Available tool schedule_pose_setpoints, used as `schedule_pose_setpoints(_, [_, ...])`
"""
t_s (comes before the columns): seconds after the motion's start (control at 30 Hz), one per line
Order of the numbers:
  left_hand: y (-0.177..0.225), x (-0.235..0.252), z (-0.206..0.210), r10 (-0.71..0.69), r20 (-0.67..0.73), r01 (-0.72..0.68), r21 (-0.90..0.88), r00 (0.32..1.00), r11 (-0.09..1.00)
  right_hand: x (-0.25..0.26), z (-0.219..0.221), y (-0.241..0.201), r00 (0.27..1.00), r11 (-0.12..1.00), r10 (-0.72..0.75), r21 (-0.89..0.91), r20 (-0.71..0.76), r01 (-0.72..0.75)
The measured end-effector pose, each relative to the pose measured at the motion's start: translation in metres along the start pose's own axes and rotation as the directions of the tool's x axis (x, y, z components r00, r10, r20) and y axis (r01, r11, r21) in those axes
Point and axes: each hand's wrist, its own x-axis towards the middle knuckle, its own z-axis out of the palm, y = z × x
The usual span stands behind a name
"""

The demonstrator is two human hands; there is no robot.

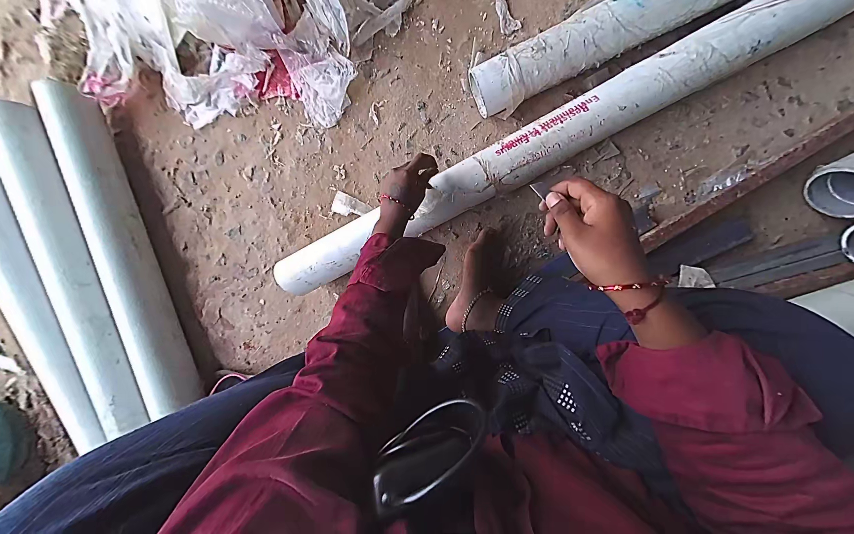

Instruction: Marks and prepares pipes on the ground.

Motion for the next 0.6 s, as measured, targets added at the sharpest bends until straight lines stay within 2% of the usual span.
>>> schedule_pose_setpoints(0.07, [-0.013, -0.010, 0.008, 0.209, -0.005, -0.209, -0.001, 0.978, 0.978, 0.001, -0.001, -0.001, 1.000, 1.000, -0.004, 0.001, -0.004, 0.004])
schedule_pose_setpoints(0.13, [-0.021, -0.017, 0.024, 0.338, -0.008, -0.338, 0.024, 0.941, 0.941, -0.001, -0.002, -0.001, 1.000, 1.000, -0.004, -0.004, -0.002, 0.004])
schedule_pose_setpoints(0.2, [-0.023, -0.022, 0.032, 0.324, 0.046, -0.327, 0.063, 0.945, 0.943, -0.001, -0.002, -0.001, 1.000, 1.000, -0.008, -0.009, -0.004, 0.008])
schedule_pose_setpoints(0.3, [-0.013, -0.023, 0.027, 0.178, 0.120, -0.193, 0.123, 0.977, 0.974, -0.002, -0.001, -0.001, 1.000, 1.000, -0.017, -0.013, -0.001, 0.016])
schedule_pose_setpoints(0.37, [-0.004, -0.022, 0.021, 0.128, 0.138, -0.147, 0.135, 0.982, 0.980, -0.001, -0.001, -0.001, 1.000, 1.000, -0.018, -0.022, 0.000, 0.018])
schedule_pose_setpoints(0.5, [0.000, -0.020, 0.020, 0.111, 0.154, -0.136, 0.160, 0.982, 0.978, -0.001, -0.001, -0.001, 1.000, 1.000, -0.008, -0.022, 0.002, 0.008])
schedule_pose_setpoints(0.6, [-0.004, -0.020, 0.019, 0.151, 0.128, -0.167, 0.131, 0.980, 0.977, -0.001, 0.000, -0.001, 1.000, 1.000, -0.015, -0.028, 0.006, 0.015])
